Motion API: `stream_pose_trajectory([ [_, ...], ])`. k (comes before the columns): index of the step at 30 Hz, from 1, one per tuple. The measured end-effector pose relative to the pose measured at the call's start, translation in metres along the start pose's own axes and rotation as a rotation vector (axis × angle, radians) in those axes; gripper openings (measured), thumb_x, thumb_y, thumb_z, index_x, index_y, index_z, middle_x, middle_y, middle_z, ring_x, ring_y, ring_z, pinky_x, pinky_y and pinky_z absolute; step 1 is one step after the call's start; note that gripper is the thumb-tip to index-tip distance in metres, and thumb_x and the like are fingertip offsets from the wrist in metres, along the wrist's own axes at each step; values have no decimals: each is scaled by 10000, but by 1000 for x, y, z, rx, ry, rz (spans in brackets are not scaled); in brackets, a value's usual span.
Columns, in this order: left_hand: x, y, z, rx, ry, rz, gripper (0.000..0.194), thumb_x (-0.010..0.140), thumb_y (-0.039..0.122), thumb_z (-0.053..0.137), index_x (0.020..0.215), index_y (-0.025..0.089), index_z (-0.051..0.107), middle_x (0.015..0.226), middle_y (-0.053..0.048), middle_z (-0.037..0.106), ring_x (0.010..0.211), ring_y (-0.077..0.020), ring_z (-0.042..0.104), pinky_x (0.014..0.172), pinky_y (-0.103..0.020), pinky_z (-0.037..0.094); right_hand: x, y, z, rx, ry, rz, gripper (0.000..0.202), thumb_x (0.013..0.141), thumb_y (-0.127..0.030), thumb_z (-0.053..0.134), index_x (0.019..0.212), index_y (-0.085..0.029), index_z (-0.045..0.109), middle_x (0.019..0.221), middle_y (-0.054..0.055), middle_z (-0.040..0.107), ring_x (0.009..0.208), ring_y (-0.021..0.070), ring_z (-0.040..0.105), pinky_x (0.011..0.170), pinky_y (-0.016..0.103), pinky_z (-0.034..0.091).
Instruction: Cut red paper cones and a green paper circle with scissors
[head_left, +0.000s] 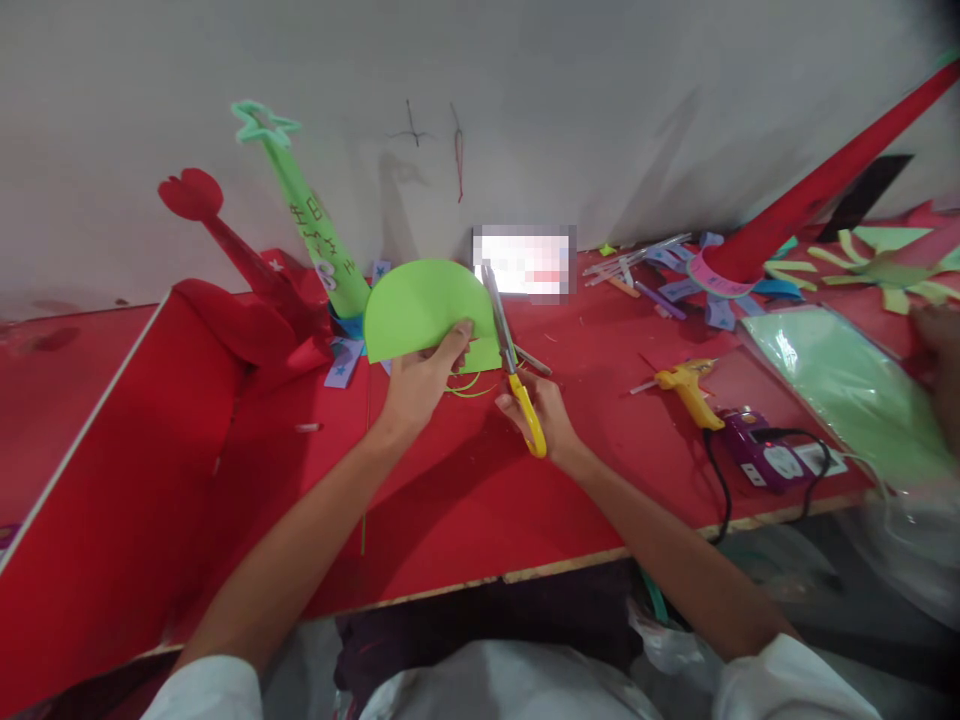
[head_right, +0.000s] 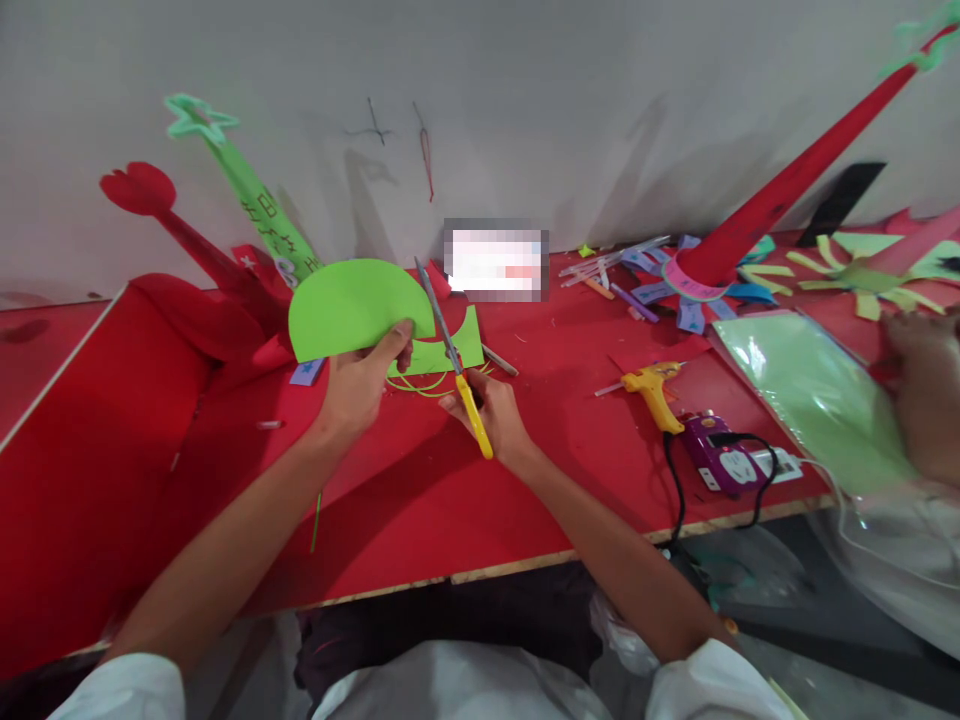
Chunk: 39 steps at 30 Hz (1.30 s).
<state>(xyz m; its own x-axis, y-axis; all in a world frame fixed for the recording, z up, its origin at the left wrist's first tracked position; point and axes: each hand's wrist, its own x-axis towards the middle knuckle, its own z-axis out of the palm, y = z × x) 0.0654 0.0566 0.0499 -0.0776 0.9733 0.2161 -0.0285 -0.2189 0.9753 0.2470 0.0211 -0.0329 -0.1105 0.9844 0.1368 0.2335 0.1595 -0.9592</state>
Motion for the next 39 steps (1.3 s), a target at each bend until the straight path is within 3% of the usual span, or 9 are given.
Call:
stream_pose_trajectory([
  [3, 2, -1, 0, -14, 11, 14, 499, 787, 608, 905, 647, 224, 619, 596, 20, 604, 538, -110, 531, 530, -261, 488, 1, 8, 8, 148, -19, 3, 678, 853, -915, 672, 856, -261, 489, 716, -52, 417, 617, 131, 362, 566, 291, 320],
  [8, 2, 3, -1, 10, 17, 34, 518, 789, 596, 899, 617, 230, 577, 582, 19, 571, 534, -112, 518, 504, -261, 456, 4, 13, 18, 270, -12, 25, 705, 843, -944, 644, 1020, -278, 499, 875, -18, 518, 713, 155, 468, 678, 317, 475],
  [13, 2, 7, -2, 40, 19, 57, 555, 787, 630, 907, 612, 234, 561, 572, 15, 545, 525, -112, 483, 484, -272, 428, 2, 13, 14, 292, -28, 25, 675, 854, -899, 697, 988, -266, 505, 855, -29, 493, 694, 138, 451, 631, 293, 429],
  [21, 3, 5, -3, 29, -14, 99, 514, 803, 570, 937, 698, 243, 555, 588, 31, 504, 636, -160, 601, 619, -301, 569, 1, 21, 11, 274, -8, 35, 622, 860, -854, 731, 991, -270, 562, 832, -20, 476, 770, 177, 526, 657, 292, 442],
  [30, 1, 6, -2, 77, -1, 91, 486, 794, 570, 911, 706, 245, 561, 607, 20, 533, 639, -174, 624, 625, -316, 579, 2, 11, 9, 223, -1, 15, 703, 804, -915, 741, 894, -255, 513, 790, -38, 445, 707, 142, 429, 627, 292, 372],
  [39, 3, 4, -4, 76, -6, 92, 454, 826, 505, 880, 708, 247, 525, 622, 8, 545, 685, -178, 652, 665, -314, 612, 2, 8, 2, 83, -26, -2, 615, 895, -836, 692, 852, -260, 480, 746, -38, 443, 687, 150, 400, 620, 306, 335],
])
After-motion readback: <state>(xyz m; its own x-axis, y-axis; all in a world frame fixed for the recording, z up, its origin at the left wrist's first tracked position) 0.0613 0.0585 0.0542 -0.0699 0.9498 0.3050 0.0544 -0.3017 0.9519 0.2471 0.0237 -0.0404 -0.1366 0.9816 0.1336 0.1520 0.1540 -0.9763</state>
